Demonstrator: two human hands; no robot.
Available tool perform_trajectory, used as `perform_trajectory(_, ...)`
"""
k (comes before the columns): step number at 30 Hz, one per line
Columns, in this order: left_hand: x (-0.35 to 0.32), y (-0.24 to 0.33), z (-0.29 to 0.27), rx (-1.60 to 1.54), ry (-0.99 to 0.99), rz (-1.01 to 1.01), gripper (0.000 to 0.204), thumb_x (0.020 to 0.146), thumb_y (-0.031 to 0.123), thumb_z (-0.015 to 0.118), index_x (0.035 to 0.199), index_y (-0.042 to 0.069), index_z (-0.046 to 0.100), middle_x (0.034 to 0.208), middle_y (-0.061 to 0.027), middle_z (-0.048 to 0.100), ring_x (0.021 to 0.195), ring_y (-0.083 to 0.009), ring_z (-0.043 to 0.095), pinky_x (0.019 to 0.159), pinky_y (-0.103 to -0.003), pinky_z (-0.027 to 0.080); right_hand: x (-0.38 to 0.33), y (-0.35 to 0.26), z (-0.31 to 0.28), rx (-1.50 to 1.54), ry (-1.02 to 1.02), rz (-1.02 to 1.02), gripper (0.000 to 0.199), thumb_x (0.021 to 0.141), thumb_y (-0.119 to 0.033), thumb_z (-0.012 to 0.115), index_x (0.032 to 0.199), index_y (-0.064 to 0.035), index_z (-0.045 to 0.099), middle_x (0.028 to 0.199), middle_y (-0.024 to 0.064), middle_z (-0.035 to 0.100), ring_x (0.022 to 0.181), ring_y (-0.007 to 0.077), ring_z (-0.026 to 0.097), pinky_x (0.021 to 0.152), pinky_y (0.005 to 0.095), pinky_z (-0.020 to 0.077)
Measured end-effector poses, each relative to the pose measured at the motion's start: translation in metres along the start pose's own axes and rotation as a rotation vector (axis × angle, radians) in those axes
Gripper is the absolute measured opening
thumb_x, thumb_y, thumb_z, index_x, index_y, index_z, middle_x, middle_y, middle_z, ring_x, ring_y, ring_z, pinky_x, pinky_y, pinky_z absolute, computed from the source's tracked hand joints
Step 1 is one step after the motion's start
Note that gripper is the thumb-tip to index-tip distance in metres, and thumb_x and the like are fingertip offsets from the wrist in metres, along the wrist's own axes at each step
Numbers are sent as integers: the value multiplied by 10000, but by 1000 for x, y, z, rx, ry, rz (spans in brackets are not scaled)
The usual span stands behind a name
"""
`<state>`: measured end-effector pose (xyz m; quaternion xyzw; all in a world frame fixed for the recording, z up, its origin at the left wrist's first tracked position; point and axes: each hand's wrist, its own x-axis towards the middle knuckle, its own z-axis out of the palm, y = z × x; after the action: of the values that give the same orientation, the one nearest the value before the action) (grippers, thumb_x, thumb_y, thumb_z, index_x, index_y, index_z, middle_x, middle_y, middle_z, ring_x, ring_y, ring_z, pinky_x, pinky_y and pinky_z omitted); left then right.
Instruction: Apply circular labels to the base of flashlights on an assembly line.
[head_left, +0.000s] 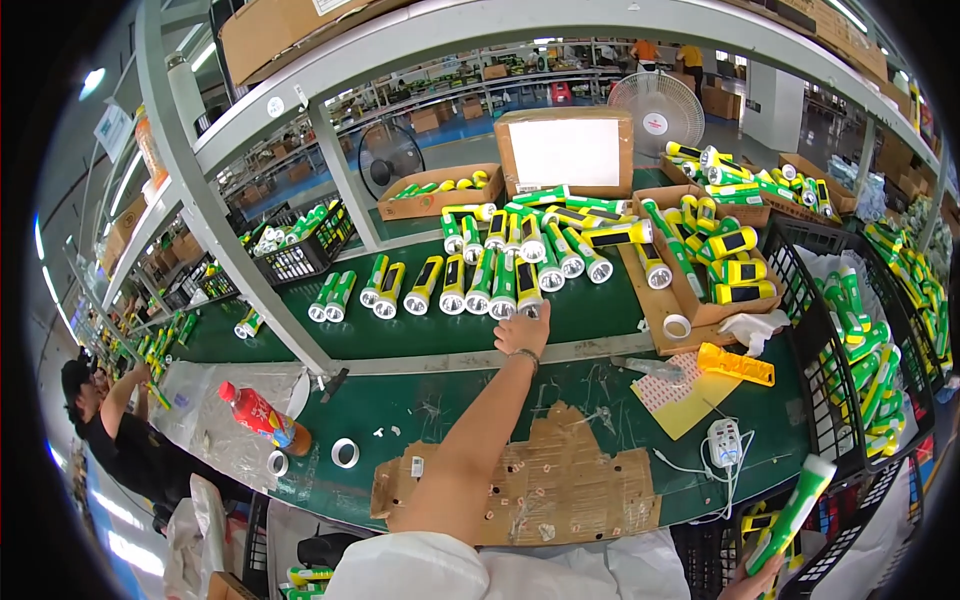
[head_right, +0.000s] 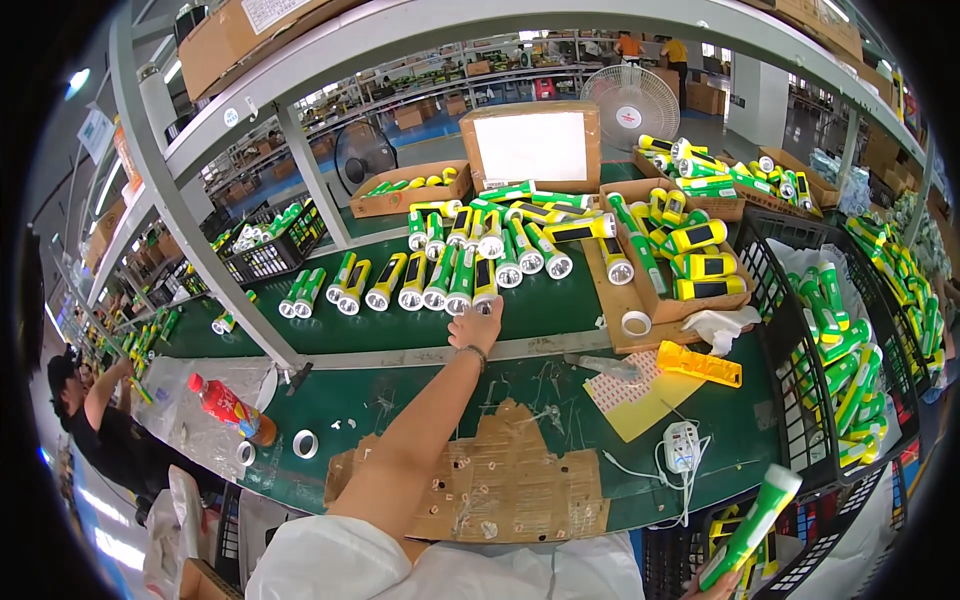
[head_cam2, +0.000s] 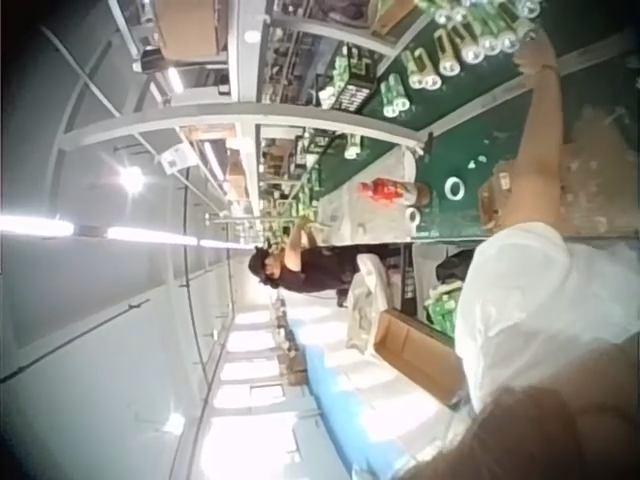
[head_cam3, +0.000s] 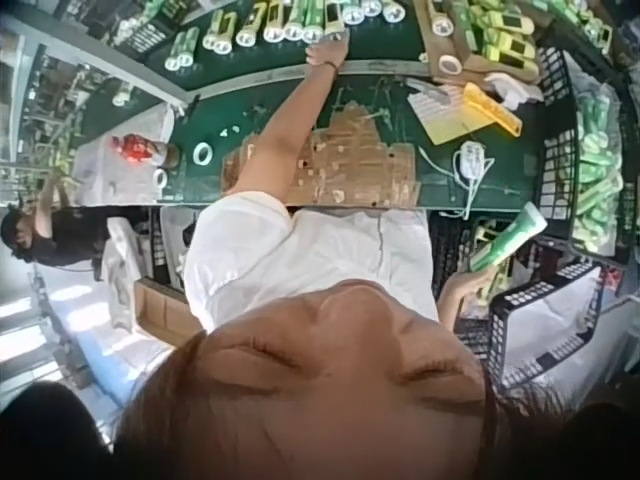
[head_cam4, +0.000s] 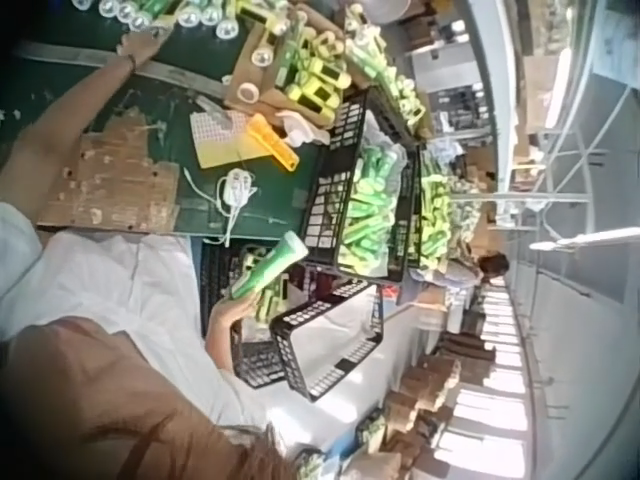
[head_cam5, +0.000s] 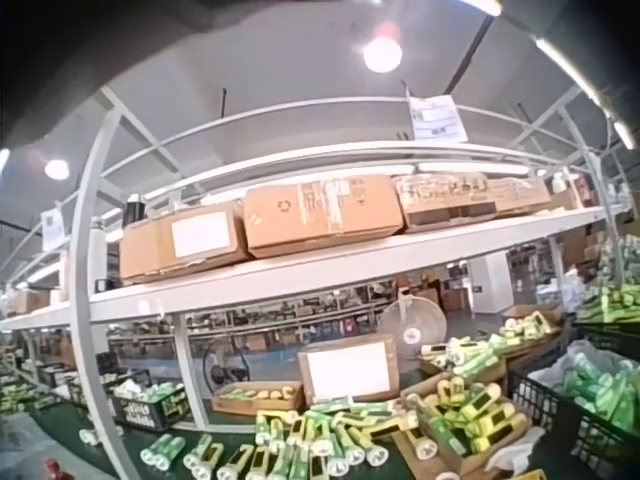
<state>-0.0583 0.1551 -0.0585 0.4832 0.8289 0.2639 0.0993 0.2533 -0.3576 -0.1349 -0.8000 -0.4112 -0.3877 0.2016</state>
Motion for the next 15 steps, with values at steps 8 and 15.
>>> perform_trajectory(8,-16,19,-9,-196,-75,-95,624,678,557,586,1099,107,484,1066,-118,570,1024,-310,529,863,-467,386,6,-39,103,640,-141,-146,500,875,-413,479,1196,-30,457,1093,202,545,950,315,552,768,388,473)
perform_trajectory(15,-40,-25,-38,-912,241,220,510,719,149,652,1113,26,352,1030,-220,543,930,-396,543,770,-416,453,51,-91,120,871,-266,-431,448,881,-371,481,1182,-39,481,1098,198,543,953,308,546,787,379,464)
